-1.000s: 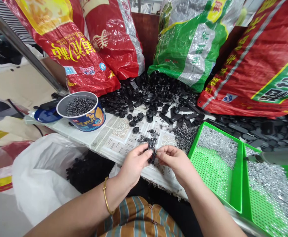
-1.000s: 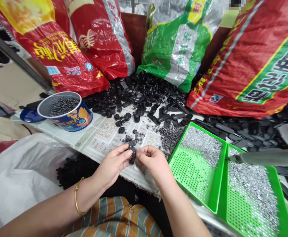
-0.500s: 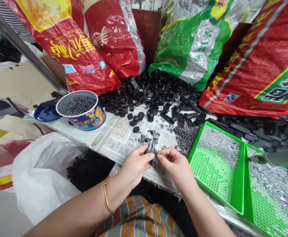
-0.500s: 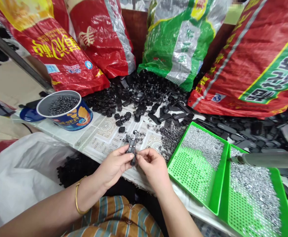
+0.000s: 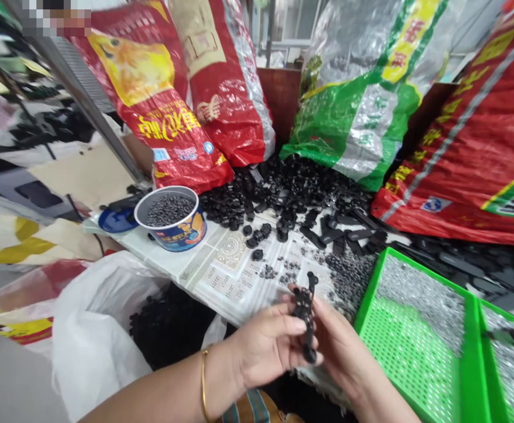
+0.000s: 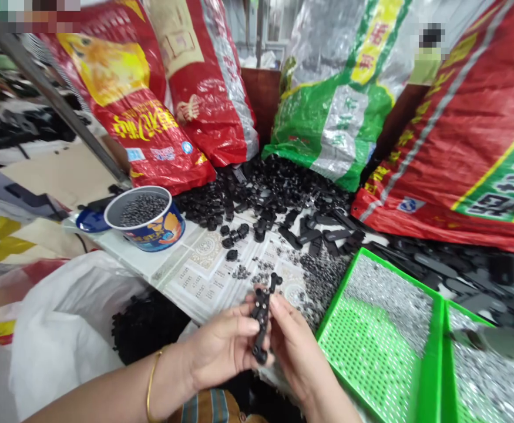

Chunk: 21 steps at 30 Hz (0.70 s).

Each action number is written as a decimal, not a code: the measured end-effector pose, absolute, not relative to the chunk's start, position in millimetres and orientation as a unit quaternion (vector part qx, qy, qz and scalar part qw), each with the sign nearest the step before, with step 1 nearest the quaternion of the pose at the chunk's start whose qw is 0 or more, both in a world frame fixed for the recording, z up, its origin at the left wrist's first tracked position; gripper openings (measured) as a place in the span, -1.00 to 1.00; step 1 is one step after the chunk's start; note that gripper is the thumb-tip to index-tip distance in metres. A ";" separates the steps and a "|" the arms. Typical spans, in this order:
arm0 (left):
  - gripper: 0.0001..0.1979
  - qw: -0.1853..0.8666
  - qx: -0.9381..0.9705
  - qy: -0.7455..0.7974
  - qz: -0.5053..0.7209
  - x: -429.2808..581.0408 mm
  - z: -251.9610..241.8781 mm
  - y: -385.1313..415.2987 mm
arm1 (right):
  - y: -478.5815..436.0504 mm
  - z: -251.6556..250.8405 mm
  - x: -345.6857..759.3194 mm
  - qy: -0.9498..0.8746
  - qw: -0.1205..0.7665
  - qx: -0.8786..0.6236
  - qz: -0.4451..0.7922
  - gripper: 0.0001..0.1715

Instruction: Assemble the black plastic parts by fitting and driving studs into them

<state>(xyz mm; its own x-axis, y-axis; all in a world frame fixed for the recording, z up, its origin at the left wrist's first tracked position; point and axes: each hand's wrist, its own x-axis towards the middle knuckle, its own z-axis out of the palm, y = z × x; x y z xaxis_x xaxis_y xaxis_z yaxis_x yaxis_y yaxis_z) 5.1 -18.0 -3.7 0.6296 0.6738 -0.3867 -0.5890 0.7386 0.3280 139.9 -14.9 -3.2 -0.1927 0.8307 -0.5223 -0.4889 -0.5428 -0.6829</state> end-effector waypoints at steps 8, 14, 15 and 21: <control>-0.78 0.795 0.321 0.424 0.293 -6.4 -2.5 0.1 | -6.4 2.0 136.7 -0.158 0.493 -0.500 0.695 -0.59; -0.74 0.249 0.701 0.623 0.240 -28.9 20.3 122.4 | -6.0 2.7 134.8 -0.182 0.502 -0.570 0.625 -0.58; -0.75 0.219 0.705 0.636 0.227 -29.7 21.7 144.7 | -7.5 2.4 134.4 -0.193 0.494 -0.573 0.625 -0.58; -0.68 0.127 0.711 0.683 0.109 -21.7 8.2 217.5 | -18.3 -0.2 139.3 -0.232 0.440 -0.587 0.639 -0.53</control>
